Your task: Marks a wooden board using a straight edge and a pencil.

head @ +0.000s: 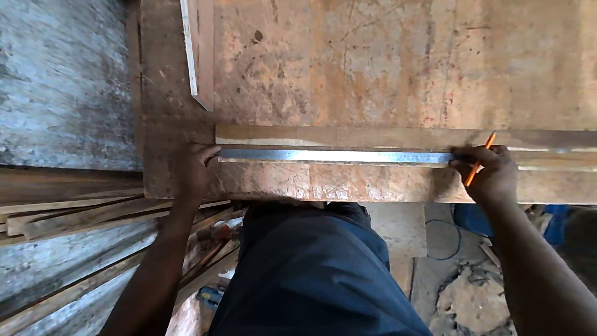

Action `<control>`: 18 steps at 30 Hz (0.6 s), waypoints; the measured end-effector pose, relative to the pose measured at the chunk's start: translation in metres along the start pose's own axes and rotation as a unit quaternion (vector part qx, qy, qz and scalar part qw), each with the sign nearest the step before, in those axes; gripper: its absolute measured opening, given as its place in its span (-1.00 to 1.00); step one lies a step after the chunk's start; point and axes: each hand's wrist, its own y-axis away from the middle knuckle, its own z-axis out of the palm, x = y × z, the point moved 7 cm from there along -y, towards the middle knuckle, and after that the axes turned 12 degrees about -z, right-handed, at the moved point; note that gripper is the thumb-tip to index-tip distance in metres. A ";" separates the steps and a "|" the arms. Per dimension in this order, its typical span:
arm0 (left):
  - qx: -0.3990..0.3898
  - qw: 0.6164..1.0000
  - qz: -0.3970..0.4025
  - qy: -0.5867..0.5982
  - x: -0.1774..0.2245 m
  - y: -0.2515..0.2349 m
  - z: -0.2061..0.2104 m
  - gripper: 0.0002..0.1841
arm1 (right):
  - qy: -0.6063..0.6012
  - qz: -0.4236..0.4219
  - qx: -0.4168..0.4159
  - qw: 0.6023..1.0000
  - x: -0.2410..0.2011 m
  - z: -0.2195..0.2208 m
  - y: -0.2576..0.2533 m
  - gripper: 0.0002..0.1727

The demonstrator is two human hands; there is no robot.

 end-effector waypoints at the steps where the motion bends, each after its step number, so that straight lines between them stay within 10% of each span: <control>1: -0.001 1.000 -0.002 0.000 -0.001 0.000 0.002 -0.70 | -0.001 0.004 -0.001 1.000 0.000 0.000 0.000 -0.68; 18: -0.052 0.998 -0.021 0.015 0.012 0.009 -0.010 -0.66 | -0.015 0.011 0.033 0.999 -0.002 0.001 0.000 -0.71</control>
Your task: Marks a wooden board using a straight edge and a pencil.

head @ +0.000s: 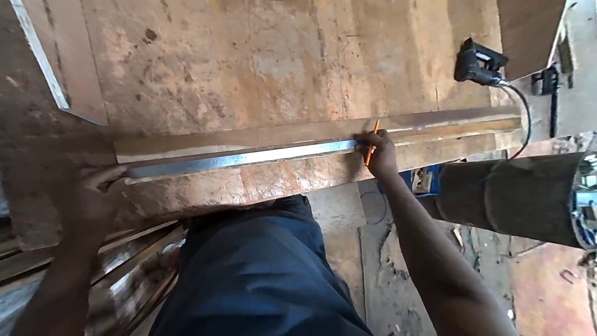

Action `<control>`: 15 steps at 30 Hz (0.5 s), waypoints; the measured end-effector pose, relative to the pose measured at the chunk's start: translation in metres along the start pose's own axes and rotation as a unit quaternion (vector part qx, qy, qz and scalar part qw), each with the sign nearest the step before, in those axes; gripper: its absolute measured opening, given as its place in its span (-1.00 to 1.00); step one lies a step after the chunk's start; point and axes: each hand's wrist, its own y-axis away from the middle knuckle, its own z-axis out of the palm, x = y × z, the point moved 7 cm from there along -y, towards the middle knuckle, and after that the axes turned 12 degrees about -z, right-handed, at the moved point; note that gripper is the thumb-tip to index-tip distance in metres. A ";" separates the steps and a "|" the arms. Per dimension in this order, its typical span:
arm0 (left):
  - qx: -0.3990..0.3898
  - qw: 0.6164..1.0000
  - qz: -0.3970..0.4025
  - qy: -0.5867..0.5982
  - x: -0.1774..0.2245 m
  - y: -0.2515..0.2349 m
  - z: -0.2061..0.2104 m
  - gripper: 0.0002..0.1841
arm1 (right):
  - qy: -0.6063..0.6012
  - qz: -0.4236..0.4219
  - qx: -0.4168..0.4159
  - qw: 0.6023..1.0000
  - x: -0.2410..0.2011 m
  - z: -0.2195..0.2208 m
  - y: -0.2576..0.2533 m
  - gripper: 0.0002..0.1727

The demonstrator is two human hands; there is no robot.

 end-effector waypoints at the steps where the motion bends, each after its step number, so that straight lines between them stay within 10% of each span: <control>1: 0.003 1.000 0.001 -0.002 0.002 0.000 -0.002 -0.66 | 0.001 0.001 -0.001 1.000 0.001 0.001 0.000 -0.71; 15: 0.010 1.000 0.004 -0.017 0.004 -0.006 -0.004 -0.69 | 0.003 0.003 -0.003 1.000 0.000 0.001 -0.001 -0.70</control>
